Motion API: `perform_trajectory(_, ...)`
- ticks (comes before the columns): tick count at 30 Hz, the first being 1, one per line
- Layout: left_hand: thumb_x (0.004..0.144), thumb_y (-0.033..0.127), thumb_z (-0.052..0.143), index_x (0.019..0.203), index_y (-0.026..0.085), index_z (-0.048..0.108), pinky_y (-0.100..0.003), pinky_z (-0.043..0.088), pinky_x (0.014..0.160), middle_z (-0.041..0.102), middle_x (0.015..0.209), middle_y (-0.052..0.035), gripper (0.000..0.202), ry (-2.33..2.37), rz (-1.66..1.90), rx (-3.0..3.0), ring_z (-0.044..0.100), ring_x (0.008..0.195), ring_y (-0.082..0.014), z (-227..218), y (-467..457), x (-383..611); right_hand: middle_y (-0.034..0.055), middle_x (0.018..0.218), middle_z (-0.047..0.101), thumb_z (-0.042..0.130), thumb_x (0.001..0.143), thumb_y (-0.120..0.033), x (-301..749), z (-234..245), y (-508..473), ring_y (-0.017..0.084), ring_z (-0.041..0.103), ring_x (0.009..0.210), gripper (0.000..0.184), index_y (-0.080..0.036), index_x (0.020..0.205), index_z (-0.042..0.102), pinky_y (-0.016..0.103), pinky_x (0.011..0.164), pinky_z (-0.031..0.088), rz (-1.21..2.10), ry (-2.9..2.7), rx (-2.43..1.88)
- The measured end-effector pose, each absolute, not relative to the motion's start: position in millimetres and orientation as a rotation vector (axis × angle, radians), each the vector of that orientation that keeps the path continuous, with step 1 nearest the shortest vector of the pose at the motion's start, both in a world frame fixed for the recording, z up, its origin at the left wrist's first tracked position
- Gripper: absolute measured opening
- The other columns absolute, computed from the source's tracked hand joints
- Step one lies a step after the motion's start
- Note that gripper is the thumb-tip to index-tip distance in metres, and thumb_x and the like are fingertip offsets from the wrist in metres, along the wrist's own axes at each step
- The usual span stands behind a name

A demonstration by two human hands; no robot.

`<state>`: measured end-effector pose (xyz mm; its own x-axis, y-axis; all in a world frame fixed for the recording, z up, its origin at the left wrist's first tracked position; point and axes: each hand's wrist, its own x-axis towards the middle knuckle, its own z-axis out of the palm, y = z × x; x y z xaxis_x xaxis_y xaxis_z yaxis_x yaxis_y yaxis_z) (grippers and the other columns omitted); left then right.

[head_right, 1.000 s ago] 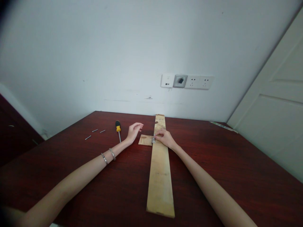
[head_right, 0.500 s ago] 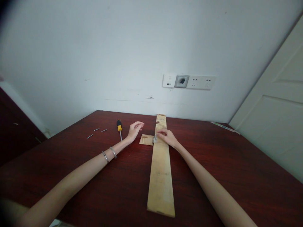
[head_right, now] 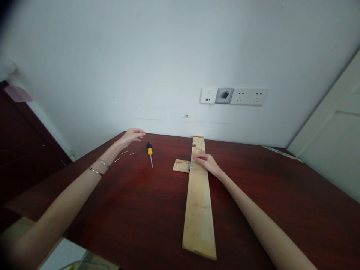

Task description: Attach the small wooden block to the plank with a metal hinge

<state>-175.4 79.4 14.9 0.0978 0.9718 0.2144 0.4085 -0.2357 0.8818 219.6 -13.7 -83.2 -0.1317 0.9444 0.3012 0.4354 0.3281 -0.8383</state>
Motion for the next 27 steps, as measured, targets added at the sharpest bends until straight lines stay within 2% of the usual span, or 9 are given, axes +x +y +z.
perform_trajectory(4,0.059,0.035,0.067,0.08,0.012,0.067,-0.022,0.046,0.053,0.064,0.073,-0.0043,0.031,1.675,0.707,1.873,0.056,0.062,-0.0127,20.4,73.5,-248.7,0.0058,0.095,0.073,0.062,0.072,-0.038,220.6,-82.0,-14.1,0.029,0.063,0.096,0.025,-0.02,0.084,0.074,0.042,0.092,0.043,0.756,-1.724,-1.269)
perform_trajectory(8,0.058,0.031,0.062,0.072,0.013,0.066,-0.019,0.04,0.047,0.061,0.064,-0.0028,0.023,1.884,0.181,1.998,0.051,0.056,-0.0114,7.6,64.0,-293.7,0.0058,0.096,0.073,0.062,0.072,-0.037,221.1,-81.3,-14.1,0.029,0.063,0.098,0.025,-0.02,0.084,0.074,0.041,0.093,0.042,0.76,-1.749,-1.277)
perform_trajectory(10,0.057,0.03,0.063,0.068,0.013,0.066,-0.019,0.039,0.045,0.057,0.056,-0.0018,0.02,1.916,0.042,1.997,0.048,0.052,-0.0111,-0.9,58.9,-305.0,0.0056,0.096,0.073,0.061,0.072,-0.037,221.5,-81.8,-13.6,0.028,0.063,0.098,0.024,-0.02,0.084,0.074,0.041,0.094,0.041,0.757,-1.759,-1.279)
perform_trajectory(18,0.055,0.029,0.067,0.064,0.014,0.066,-0.019,0.04,0.046,0.055,0.052,-0.0012,0.018,1.912,-0.175,1.941,0.049,0.049,-0.011,-21.4,50.4,-310.6,0.0052,0.095,0.072,0.06,0.073,-0.036,222.3,-84.4,-11.9,0.028,0.063,0.096,0.024,-0.02,0.083,0.074,0.04,0.093,0.042,0.726,-1.801,-1.279)
perform_trajectory(22,0.056,0.025,0.065,0.061,0.013,0.063,-0.02,0.039,0.044,0.051,0.048,-0.0003,0.014,1.947,-0.222,1.954,0.046,0.045,-0.01,-25.3,51.2,-306.0,0.0048,0.094,0.073,0.06,0.072,-0.036,221.7,-84.9,-11.9,0.027,0.063,0.096,0.024,-0.02,0.083,0.073,0.04,0.092,0.043,0.728,-1.799,-1.284)
perform_trajectory(27,0.057,0.022,0.062,0.059,0.013,0.061,-0.019,0.039,0.044,0.053,0.05,-0.0013,0.01,1.969,-0.246,1.974,0.047,0.045,-0.0098,-24.3,49.7,-299.3,0.0051,0.094,0.073,0.06,0.072,-0.035,221.4,-85.0,-12.0,0.027,0.063,0.095,0.024,-0.019,0.084,0.073,0.039,0.091,0.043,0.734,-1.796,-1.285)
